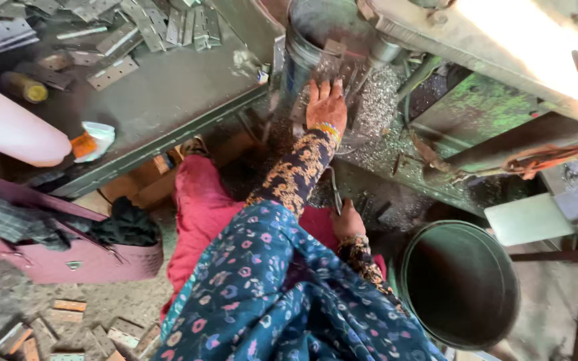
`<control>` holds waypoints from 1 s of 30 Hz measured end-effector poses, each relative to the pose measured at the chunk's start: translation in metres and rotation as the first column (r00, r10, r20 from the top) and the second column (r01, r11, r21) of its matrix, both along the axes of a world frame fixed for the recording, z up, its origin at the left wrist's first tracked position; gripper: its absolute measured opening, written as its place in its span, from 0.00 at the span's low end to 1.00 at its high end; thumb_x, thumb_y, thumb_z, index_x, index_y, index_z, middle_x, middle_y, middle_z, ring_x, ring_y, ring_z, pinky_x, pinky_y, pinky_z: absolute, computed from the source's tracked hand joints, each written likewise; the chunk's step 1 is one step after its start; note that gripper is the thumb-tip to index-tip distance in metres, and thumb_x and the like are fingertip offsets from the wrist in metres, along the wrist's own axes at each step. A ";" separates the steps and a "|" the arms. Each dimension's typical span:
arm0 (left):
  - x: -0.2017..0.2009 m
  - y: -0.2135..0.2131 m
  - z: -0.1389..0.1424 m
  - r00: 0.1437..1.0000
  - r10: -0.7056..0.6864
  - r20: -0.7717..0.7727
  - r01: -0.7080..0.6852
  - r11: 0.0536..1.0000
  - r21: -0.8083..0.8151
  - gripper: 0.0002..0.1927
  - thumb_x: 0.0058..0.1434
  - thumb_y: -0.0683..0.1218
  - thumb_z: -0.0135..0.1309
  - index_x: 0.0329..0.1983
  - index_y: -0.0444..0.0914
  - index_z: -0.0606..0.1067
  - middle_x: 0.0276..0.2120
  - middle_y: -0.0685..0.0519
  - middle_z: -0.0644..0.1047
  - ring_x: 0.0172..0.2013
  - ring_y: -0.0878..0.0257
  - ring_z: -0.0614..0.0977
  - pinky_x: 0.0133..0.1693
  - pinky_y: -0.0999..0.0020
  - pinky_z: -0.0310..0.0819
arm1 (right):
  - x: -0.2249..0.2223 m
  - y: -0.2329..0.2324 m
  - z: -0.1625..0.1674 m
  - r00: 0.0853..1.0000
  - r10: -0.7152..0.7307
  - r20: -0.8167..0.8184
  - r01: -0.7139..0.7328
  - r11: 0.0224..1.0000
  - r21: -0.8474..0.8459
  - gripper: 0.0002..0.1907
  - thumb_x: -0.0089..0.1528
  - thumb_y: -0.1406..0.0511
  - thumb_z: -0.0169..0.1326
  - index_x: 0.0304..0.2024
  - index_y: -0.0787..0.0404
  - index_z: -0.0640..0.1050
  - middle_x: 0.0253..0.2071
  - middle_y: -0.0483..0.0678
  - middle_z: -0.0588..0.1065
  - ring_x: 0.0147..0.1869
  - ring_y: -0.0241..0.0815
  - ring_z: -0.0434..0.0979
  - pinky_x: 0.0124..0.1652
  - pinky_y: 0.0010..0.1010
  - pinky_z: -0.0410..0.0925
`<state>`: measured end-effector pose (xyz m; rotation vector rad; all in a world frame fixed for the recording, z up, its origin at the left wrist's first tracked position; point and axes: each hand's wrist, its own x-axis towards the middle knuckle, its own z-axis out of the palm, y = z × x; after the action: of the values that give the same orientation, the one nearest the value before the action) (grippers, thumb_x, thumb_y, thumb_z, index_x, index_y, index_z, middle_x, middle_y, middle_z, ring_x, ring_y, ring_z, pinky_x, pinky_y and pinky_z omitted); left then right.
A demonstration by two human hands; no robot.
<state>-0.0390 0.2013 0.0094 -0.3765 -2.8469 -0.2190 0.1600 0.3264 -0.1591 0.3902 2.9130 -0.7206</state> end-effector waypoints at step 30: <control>-0.166 -0.265 0.010 0.784 0.618 0.057 -0.620 0.784 0.030 0.48 0.49 0.68 0.57 0.65 0.32 0.67 0.63 0.38 0.68 0.64 0.41 0.69 0.62 0.36 0.56 | 0.017 -0.019 0.244 0.598 0.093 -0.796 0.023 0.991 0.133 0.20 0.68 0.57 0.59 0.54 0.64 0.75 0.59 0.60 0.73 0.66 0.60 0.69 0.67 0.48 0.61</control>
<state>-0.2051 -0.0632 0.0193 0.5925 -2.8166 -0.1585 0.1766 0.3076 0.0851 -0.0287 3.8270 -0.8771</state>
